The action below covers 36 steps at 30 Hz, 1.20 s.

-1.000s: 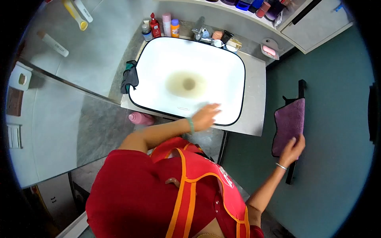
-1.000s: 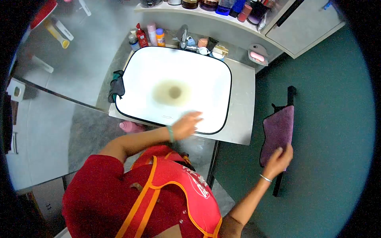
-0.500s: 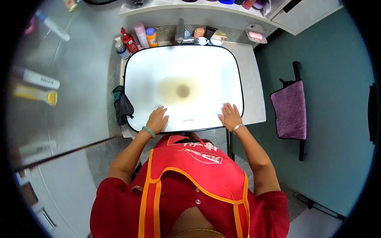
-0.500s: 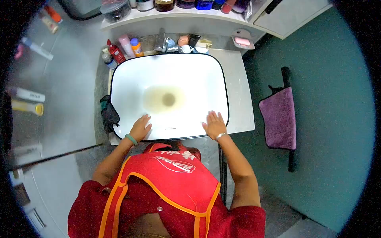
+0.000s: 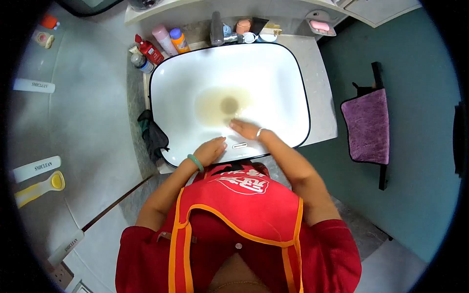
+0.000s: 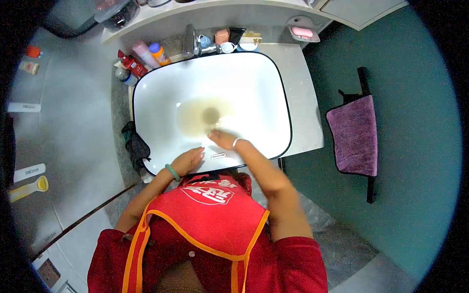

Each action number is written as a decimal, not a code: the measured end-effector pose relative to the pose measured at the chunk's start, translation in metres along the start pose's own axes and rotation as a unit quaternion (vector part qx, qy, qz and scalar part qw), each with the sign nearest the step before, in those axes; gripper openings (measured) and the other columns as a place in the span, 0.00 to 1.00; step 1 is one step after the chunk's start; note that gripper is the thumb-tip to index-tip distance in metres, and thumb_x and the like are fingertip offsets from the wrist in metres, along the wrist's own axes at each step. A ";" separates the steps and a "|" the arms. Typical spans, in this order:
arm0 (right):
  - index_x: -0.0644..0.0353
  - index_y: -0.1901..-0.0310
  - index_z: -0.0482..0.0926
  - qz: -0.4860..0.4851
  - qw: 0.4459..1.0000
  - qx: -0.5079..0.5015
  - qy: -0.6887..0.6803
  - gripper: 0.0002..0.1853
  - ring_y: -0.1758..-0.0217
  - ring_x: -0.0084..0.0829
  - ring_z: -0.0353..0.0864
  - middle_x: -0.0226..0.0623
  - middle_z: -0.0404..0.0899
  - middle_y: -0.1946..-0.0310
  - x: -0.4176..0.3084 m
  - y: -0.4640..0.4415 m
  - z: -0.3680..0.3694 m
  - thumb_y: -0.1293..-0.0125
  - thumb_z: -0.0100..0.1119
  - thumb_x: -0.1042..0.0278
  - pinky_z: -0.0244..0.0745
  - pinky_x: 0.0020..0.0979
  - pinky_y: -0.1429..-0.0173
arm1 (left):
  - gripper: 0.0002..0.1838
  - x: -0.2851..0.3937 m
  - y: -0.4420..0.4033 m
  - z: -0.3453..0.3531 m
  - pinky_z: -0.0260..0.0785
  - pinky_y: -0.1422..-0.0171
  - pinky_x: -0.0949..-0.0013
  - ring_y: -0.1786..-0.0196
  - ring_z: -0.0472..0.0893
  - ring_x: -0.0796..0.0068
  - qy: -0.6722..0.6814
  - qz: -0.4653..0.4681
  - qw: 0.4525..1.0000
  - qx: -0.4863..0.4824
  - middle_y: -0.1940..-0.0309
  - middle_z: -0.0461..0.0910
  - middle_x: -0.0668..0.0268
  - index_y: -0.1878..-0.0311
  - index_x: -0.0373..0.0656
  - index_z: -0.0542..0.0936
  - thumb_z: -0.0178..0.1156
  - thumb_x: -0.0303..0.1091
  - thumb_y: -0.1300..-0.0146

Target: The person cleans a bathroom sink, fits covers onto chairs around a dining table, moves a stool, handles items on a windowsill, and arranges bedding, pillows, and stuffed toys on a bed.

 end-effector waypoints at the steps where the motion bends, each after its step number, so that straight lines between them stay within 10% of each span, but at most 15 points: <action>1: 0.66 0.40 0.57 -0.025 0.998 0.030 0.039 0.34 0.32 0.37 0.48 0.46 0.51 0.36 0.006 0.012 -0.012 0.35 0.28 0.43 0.40 0.29 0.31 | 0.23 -0.004 0.001 -0.002 0.58 0.40 0.64 0.45 0.67 0.53 -0.001 -0.005 1.000 0.005 0.49 0.68 0.46 0.48 0.32 0.68 0.41 0.42 0.36; 8: 0.66 0.38 0.54 -0.091 0.906 0.083 0.405 0.37 0.33 0.39 0.50 0.52 0.53 0.38 0.025 0.151 -0.034 0.38 0.37 0.41 0.43 0.38 0.31 | 0.24 -0.010 0.037 -0.010 0.55 0.38 0.59 0.41 0.64 0.51 -0.112 -0.021 0.991 -0.064 0.45 0.65 0.48 0.45 0.34 0.65 0.48 0.41 0.39; 18: 0.64 0.37 0.52 -0.063 0.965 -0.057 0.249 0.30 0.31 0.36 0.44 0.43 0.49 0.35 0.026 0.023 -0.001 0.35 0.29 0.49 0.36 0.35 0.30 | 0.29 -0.008 0.000 0.013 0.44 0.34 0.51 0.35 0.53 0.49 -0.181 -0.073 0.973 -0.125 0.37 0.54 0.50 0.37 0.41 0.56 0.36 0.51 0.36; 36: 0.58 0.55 0.74 -0.175 0.895 0.232 0.339 0.15 0.51 0.34 0.67 0.34 0.68 0.53 0.024 -0.061 -0.011 0.47 0.48 0.69 0.64 0.35 0.51 | 0.32 -0.039 -0.067 0.029 0.37 0.31 0.54 0.31 0.45 0.61 -0.157 -0.158 0.970 -0.103 0.33 0.45 0.58 0.36 0.40 0.54 0.38 0.51 0.38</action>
Point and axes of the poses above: each hand's wrist, its own y-axis away from the middle knuckle, its own z-axis out of the palm, x = y × z, the point moved 4 cm from there along -y, towards the middle knuckle
